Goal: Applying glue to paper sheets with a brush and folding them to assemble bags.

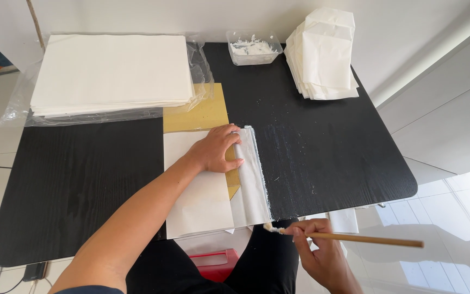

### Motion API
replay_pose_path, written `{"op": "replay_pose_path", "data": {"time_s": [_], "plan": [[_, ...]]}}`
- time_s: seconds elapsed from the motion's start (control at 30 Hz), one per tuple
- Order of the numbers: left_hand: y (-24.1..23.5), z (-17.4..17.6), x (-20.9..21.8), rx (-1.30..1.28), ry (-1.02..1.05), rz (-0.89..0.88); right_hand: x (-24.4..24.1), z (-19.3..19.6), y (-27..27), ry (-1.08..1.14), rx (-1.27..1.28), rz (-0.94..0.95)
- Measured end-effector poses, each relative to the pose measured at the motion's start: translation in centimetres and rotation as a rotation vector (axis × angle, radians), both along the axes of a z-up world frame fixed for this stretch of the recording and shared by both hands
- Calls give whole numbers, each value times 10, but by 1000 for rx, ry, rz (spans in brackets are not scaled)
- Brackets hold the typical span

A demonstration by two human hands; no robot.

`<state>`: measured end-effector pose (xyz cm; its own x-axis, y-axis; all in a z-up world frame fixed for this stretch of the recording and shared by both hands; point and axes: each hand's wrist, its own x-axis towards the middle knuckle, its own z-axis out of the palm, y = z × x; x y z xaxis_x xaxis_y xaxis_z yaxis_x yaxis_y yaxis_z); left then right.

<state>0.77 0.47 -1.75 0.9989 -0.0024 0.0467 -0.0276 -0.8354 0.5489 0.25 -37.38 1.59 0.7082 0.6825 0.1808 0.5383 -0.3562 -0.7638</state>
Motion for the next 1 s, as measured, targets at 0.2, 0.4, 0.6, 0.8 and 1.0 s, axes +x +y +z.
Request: {"op": "replay_pose_path", "data": {"time_s": [0.2,0.4,0.6,0.8,1.0], "plan": [[-1,1,-1,-4,10,15,20,30,10,-170,76,97],[-2,4,-2,-6,35,12,35,58,57,21,-204,118],[-1,0,1,5,8,9,53,44,88,-35,-123,143],[-5,17,-6,102,29,37,68,29,114,-115,-18,138],[-4,14,-4,94,32,54,92,17,147,-172,21,121]]}}
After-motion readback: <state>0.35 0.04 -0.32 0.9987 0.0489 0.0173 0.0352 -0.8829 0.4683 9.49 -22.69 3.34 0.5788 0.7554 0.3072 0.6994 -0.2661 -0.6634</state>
